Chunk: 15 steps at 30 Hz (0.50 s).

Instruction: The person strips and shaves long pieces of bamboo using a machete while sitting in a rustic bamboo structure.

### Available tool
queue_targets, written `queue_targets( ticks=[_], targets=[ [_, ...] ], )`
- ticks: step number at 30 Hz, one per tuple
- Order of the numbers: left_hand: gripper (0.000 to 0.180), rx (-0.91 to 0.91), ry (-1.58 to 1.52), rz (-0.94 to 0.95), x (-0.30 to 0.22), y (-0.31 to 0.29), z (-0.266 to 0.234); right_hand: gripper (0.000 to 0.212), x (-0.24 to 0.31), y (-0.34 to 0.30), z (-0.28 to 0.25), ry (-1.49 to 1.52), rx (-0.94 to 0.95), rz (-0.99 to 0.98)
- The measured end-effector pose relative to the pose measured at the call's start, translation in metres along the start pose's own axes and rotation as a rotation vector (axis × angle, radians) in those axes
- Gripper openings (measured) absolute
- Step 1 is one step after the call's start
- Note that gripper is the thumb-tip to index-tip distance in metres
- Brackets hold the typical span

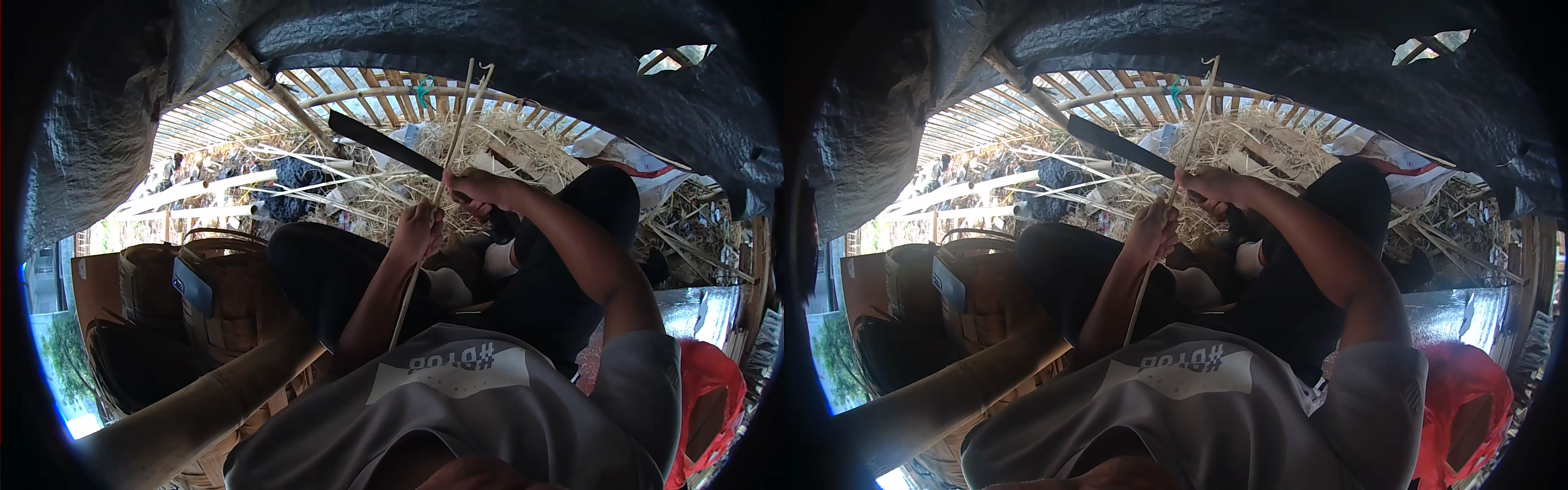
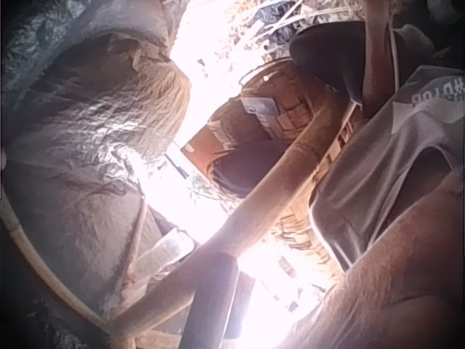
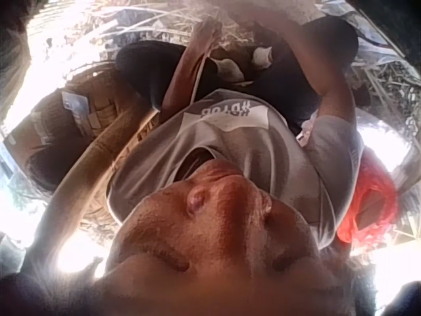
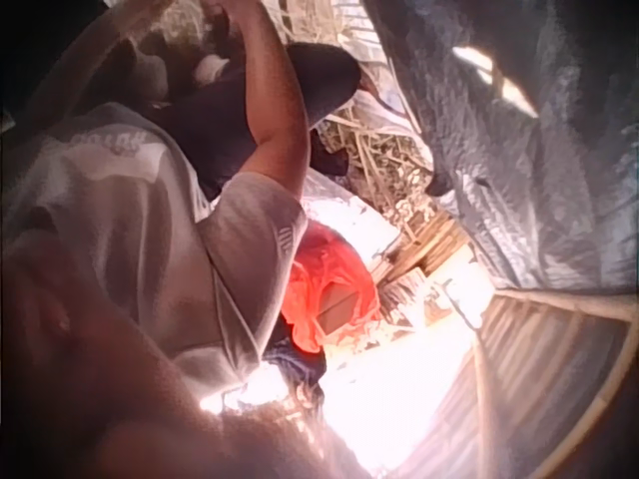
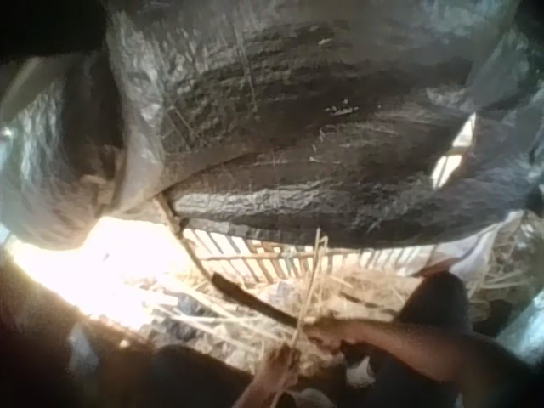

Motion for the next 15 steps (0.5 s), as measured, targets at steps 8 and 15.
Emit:
queue_targets(
  ticks=[8,15],
  targets=[
    [0.049,-0.074,0.175,0.176,-0.008,0.002,-0.006,0.067,0.017,-0.021,0.019,-0.09,-0.228,-0.064],
    [0.049,-0.047,0.178,0.208,-0.011,0.0,0.0,0.066,-0.004,-0.015,0.016,0.289,0.291,0.134]
  ],
)
Point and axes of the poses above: each hand's wrist, its own y-axis towards the middle knuckle, its own z-axis out of the palm, x = y × z, the point moved 4 cm from there along y, towards the middle knuckle, and after that the axes turned 15 degrees about -x, right-handed, at the moved point
